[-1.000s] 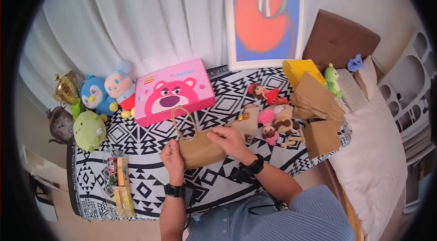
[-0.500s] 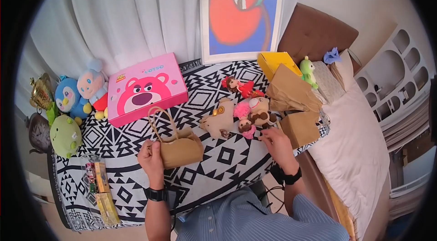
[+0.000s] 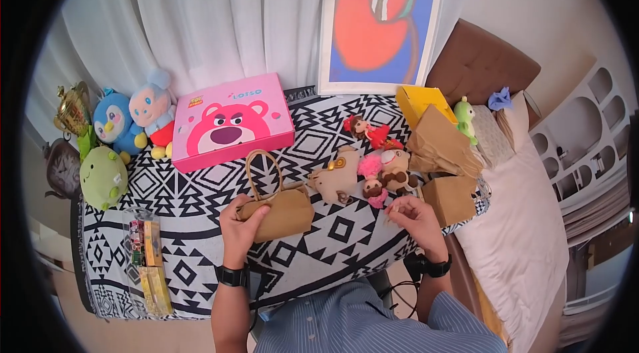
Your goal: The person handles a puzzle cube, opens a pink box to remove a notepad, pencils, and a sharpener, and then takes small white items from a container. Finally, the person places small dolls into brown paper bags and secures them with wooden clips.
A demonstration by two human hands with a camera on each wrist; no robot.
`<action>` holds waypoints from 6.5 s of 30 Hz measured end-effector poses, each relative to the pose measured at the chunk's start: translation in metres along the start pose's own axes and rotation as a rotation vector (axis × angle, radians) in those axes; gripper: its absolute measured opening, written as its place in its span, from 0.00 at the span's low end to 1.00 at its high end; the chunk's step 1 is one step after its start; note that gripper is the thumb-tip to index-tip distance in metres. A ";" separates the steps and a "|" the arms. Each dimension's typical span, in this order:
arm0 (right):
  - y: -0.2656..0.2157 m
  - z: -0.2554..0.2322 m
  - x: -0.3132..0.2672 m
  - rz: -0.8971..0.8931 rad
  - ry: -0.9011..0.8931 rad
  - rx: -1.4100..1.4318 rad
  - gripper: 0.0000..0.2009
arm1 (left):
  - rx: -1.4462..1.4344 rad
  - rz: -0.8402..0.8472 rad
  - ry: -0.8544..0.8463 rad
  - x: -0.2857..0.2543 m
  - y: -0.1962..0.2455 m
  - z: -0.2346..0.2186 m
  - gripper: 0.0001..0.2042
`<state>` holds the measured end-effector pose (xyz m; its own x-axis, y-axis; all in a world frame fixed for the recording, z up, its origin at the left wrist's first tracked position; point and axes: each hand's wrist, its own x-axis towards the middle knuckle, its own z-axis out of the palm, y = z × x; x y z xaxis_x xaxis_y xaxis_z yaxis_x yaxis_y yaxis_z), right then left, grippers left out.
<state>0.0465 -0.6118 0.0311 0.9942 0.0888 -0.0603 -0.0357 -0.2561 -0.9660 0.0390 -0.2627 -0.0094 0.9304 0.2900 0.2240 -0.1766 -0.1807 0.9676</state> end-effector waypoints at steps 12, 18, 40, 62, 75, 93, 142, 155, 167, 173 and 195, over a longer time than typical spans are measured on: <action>-0.003 0.050 0.029 -0.164 -0.344 0.767 0.10 | -0.037 0.009 -0.001 0.002 -0.003 -0.002 0.09; -0.010 0.068 0.032 -0.043 -0.280 0.788 0.08 | -0.043 0.021 -0.036 0.003 0.003 -0.002 0.09; -0.029 0.093 0.022 0.131 -0.301 0.205 0.20 | -0.022 0.084 -0.019 0.004 0.005 -0.004 0.08; -0.062 0.108 0.030 -0.466 -0.190 0.191 0.12 | -0.036 0.288 -0.085 0.004 0.006 -0.003 0.07; -0.109 0.099 0.035 -0.923 -0.235 -0.501 0.11 | 0.023 0.370 -0.112 0.001 0.013 -0.003 0.07; -0.113 0.124 0.042 -0.971 -0.467 -0.793 0.18 | 0.096 0.478 -0.129 -0.006 0.025 0.004 0.08; -0.008 0.129 0.065 -0.306 -0.317 0.040 0.13 | -0.103 0.054 0.055 -0.016 -0.022 0.025 0.11; -0.072 0.044 0.146 -0.394 0.085 -0.011 0.10 | -0.165 0.186 0.133 0.001 -0.012 0.013 0.16; -0.016 0.055 0.265 -0.326 -0.052 -0.038 0.10 | -0.248 0.053 0.130 0.003 -0.026 0.013 0.13; -0.023 0.061 0.281 -0.367 -0.009 -0.025 0.09 | -0.284 0.053 0.127 0.005 -0.029 0.013 0.14; -0.005 0.070 0.314 -0.385 0.004 -0.082 0.11 | -0.222 0.021 0.112 0.005 -0.026 0.014 0.19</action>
<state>0.3518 -0.5152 -0.0002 0.9338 0.1893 0.3035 0.3477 -0.2811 -0.8945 0.0529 -0.2693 -0.0349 0.8866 0.3931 0.2437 -0.2733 0.0200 0.9617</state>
